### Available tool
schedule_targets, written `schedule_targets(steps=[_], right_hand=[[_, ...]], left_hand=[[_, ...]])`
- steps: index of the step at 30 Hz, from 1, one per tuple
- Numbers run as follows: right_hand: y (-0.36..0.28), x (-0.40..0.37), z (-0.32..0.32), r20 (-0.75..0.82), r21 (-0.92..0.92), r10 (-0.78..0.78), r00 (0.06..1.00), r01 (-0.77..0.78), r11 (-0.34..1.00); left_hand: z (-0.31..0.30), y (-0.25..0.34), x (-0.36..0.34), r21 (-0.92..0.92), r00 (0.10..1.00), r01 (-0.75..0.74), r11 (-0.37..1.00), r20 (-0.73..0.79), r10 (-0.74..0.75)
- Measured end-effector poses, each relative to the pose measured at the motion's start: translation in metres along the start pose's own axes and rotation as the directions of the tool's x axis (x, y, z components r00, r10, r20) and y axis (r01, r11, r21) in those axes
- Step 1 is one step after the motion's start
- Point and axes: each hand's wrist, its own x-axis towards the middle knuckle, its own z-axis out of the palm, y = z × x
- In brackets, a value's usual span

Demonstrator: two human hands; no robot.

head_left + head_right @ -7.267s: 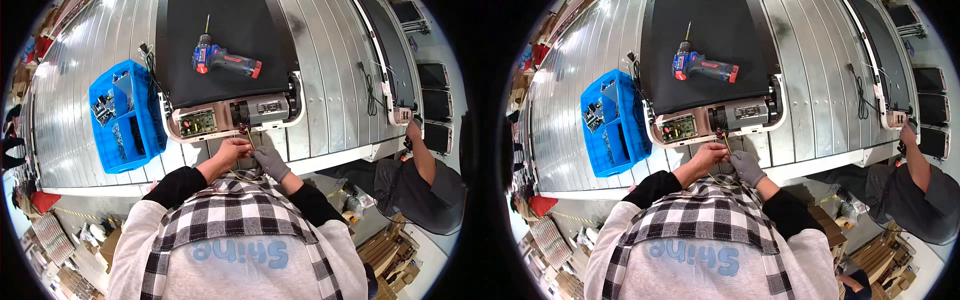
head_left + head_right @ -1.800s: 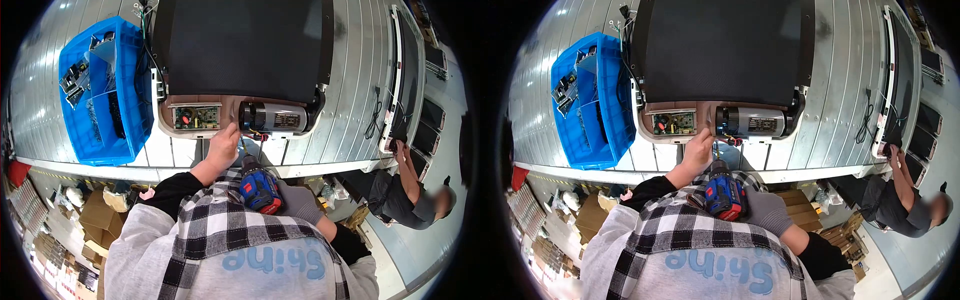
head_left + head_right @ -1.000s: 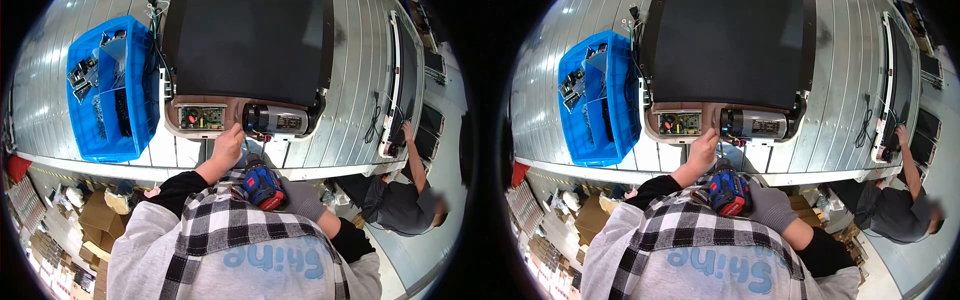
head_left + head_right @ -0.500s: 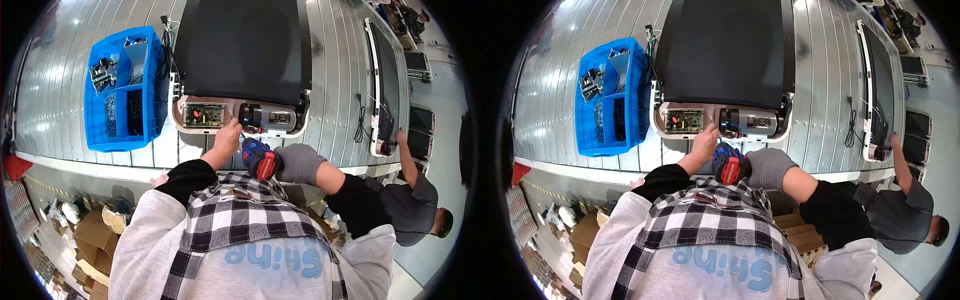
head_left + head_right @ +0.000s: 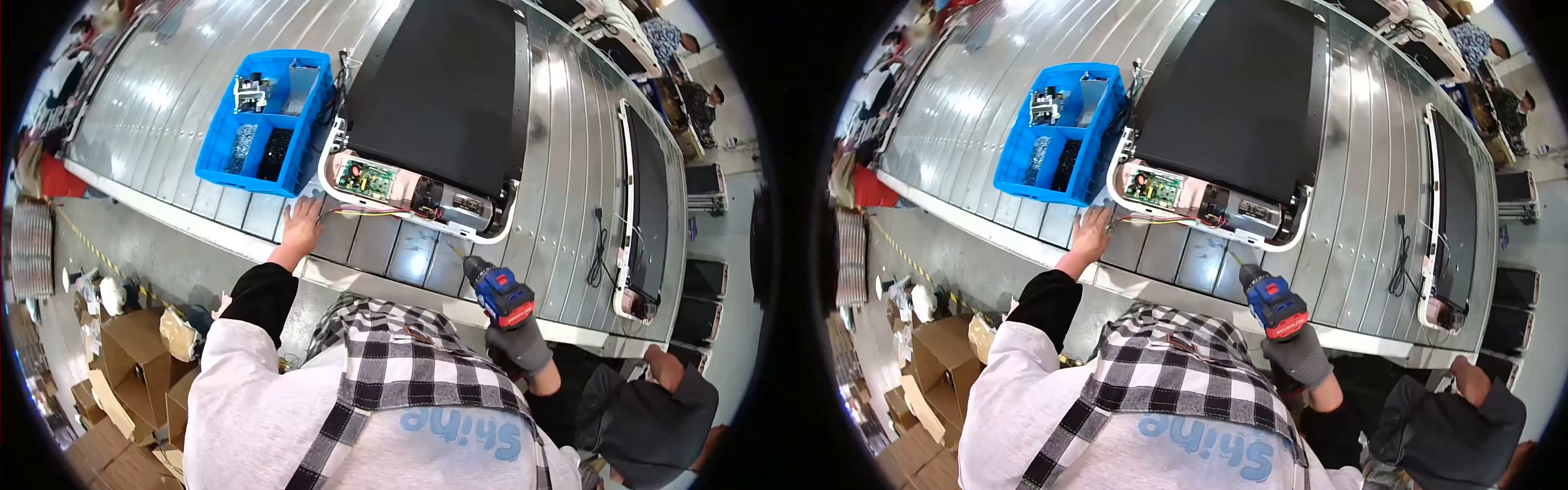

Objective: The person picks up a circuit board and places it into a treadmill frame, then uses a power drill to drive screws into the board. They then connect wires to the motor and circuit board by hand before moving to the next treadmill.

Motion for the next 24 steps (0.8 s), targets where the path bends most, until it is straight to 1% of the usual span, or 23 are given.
schedule_targets(steps=[1, 2, 4, 5, 6, 7, 8, 9, 11, 13, 14, 15, 17, 19, 21, 23, 24], right_hand=[[0.023, -0.004, 0.005, 0.003, 0.047, 0.027, 1.0, -0.027, 0.999], [0.029, -0.006, 0.01, -0.002, -0.023, -0.071, 0.997, 0.071, 0.997], [0.042, -0.009, 0.019, -0.011, -0.17, -0.265, 0.964, 0.259, 0.951], [0.042, -0.013, 0.022, -0.013, -0.041, -0.179, 0.984, 0.179, 0.983], [0.042, -0.022, 0.03, -0.006, 0.086, -0.073, 0.997, 0.073, 0.994], [0.049, -0.021, 0.03, 0.01, -0.136, -0.236, 0.972, 0.235, 0.962], [0.057, -0.021, 0.03, 0.027, -0.35, -0.392, 0.919, 0.376, 0.858], [0.053, -0.029, 0.03, -0.007, -0.273, -0.299, 0.954, 0.285, 0.919], [0.052, -0.034, 0.03, -0.017, -0.16, -0.182, 0.983, 0.177, 0.971], [0.049, -0.037, 0.032, -0.014, -0.045, -0.035, 0.999, 0.034, 0.998], [0.047, -0.038, 0.033, -0.006, -0.01, 0.017, 1.0, -0.017, 1.0], [0.044, -0.037, 0.036, -0.001, 0.019, 0.062, 0.998, -0.062, 0.998], [0.034, -0.034, 0.04, 0.005, 0.057, 0.122, 0.992, -0.122, 0.991], [0.019, -0.024, 0.051, 0.024, 0.066, 0.144, 0.989, -0.145, 0.987], [-0.005, -0.009, 0.065, 0.051, 0.082, 0.117, 0.992, -0.121, 0.989], [-0.013, 0.019, 0.089, 0.062, 0.214, 0.024, 0.998, -0.036, 0.976], [-0.03, 0.035, 0.104, 0.095, 0.202, -0.064, 0.993, 0.044, 0.978]], left_hand=[[0.006, -0.002, -0.001, 0.026, 0.993, 0.062, 0.998, 0.095, -0.064], [0.005, 0.001, -0.002, 0.03, 0.985, 0.115, 0.993, 0.122, -0.118], [0.003, 0.005, -0.01, -0.055, 0.973, 0.21, 0.976, 0.113, -0.203], [0.008, 0.0, -0.018, -0.132, 0.972, 0.234, 0.963, 0.031, -0.232], [0.009, -0.007, -0.029, -0.186, 0.967, 0.212, 0.96, -0.104, -0.233], [0.011, -0.015, -0.04, -0.25, 0.948, 0.168, 0.954, -0.224, -0.225], [0.012, -0.023, -0.053, -0.271, 0.933, 0.188, 0.944, -0.251, -0.258], [0.004, -0.026, -0.066, -0.357, 0.906, 0.238, 0.903, -0.255, -0.339], [-0.002, -0.038, -0.092, -0.403, 0.844, 0.292, 0.867, -0.318, -0.432], [-0.006, -0.048, -0.113, -0.426, 0.798, 0.35, 0.834, -0.331, -0.504], [-0.005, -0.053, -0.121, -0.427, 0.78, 0.381, 0.82, -0.328, -0.533], [-0.008, -0.054, -0.125, -0.431, 0.769, 0.382, 0.818, -0.343, -0.54], [-0.01, -0.056, -0.125, -0.461, 0.756, 0.347, 0.817, -0.378, -0.534], [-0.02, -0.056, -0.116, -0.481, 0.757, 0.276, 0.832, -0.425, -0.496], [-0.033, -0.066, -0.103, -0.49, 0.758, 0.2, 0.848, -0.471, -0.451], [-0.046, -0.085, -0.089, -0.47, 0.771, 0.168, 0.867, -0.485, -0.413], [-0.055, -0.098, -0.081, -0.457, 0.774, 0.104, 0.883, -0.52, -0.361]])
